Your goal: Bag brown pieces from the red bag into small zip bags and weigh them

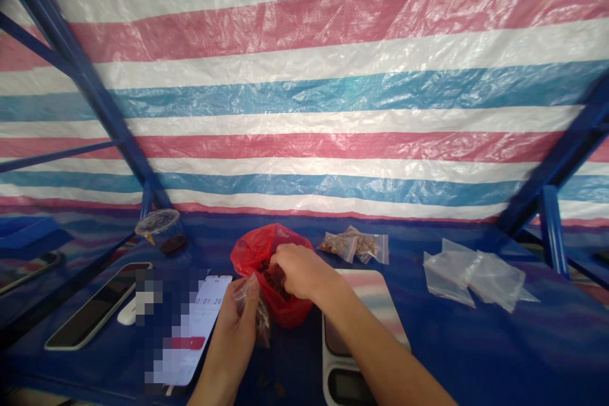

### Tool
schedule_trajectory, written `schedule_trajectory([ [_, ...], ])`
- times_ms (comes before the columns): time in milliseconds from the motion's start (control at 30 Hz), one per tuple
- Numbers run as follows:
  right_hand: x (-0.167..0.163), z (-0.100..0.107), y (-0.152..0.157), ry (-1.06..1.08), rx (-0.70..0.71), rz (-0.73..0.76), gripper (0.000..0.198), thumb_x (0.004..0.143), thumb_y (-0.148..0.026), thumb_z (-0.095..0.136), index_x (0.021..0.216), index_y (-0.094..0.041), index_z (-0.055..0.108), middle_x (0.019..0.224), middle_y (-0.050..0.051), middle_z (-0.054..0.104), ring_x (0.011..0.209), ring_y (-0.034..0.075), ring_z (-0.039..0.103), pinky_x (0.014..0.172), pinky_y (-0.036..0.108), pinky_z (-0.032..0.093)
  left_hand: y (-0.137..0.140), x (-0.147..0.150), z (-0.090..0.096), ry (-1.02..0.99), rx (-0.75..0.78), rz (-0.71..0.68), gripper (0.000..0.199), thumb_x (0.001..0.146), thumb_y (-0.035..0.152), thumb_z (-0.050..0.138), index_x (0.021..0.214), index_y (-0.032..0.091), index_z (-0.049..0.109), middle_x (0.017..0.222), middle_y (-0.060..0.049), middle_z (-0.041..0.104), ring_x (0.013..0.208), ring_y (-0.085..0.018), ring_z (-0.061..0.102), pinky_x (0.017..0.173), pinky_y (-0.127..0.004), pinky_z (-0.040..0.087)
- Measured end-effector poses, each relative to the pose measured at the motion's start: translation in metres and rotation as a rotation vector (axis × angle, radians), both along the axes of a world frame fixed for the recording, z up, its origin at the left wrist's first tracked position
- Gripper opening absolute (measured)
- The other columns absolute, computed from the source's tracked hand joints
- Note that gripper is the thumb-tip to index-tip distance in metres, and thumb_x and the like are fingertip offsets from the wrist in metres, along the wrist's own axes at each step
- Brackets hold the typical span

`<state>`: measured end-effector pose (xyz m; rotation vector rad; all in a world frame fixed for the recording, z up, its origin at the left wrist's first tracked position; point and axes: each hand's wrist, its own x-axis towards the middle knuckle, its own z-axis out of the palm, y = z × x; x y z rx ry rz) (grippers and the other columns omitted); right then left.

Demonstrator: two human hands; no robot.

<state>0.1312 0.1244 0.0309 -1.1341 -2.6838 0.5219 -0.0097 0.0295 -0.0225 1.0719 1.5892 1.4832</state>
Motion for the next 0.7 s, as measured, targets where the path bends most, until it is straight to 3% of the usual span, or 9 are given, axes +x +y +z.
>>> schedule_trajectory([
  [233, -0.001, 0.003, -0.001, 0.14, -0.116, 0.042, 0.049, 0.063, 0.008, 0.057, 0.1, -0.016, 0.078, 0.109, 0.01, 0.077, 0.101, 0.021, 0.071, 0.082, 0.024, 0.049, -0.002, 0.002, 0.009, -0.089, 0.005, -0.004, 0.062, 0.088, 0.073, 0.058, 0.112, 0.016, 0.062, 0.102, -0.011, 0.074, 0.096, -0.026, 0.071, 0.079, -0.034, 0.056],
  [367, 0.006, -0.005, 0.005, 0.261, -0.279, 0.022, 0.053, 0.064, 0.011, 0.051, 0.103, -0.016, 0.076, 0.104, 0.007, 0.079, 0.09, 0.018, 0.074, 0.073, 0.021, 0.051, 0.0, 0.001, 0.012, -0.039, -0.013, -0.025, 0.066, 0.082, 0.075, 0.061, 0.111, 0.016, 0.061, 0.095, -0.01, 0.073, 0.084, -0.025, 0.071, 0.067, -0.032, 0.055],
  [467, 0.014, -0.007, 0.009, 0.375, -0.405, 0.008, 0.05, 0.067, 0.01, 0.048, 0.101, -0.017, 0.074, 0.099, 0.006, 0.079, 0.088, 0.017, 0.074, 0.072, 0.022, 0.053, 0.001, 0.0, 0.013, 0.058, 0.056, -0.037, 0.055, 0.084, 0.068, 0.064, 0.105, 0.017, 0.061, 0.092, -0.008, 0.07, 0.083, -0.024, 0.069, 0.071, -0.034, 0.055],
  [700, 0.029, 0.024, 0.01, 0.538, -0.461, 0.022, 0.027, 0.081, -0.005, 0.059, 0.103, -0.016, 0.069, 0.097, 0.006, 0.077, 0.093, 0.018, 0.073, 0.086, 0.03, 0.055, 0.0, -0.002, 0.01, 0.241, 0.078, -0.115, 0.025, 0.095, 0.045, 0.054, 0.098, 0.021, 0.058, 0.08, -0.001, 0.062, 0.072, -0.02, 0.061, 0.067, -0.031, 0.05],
])
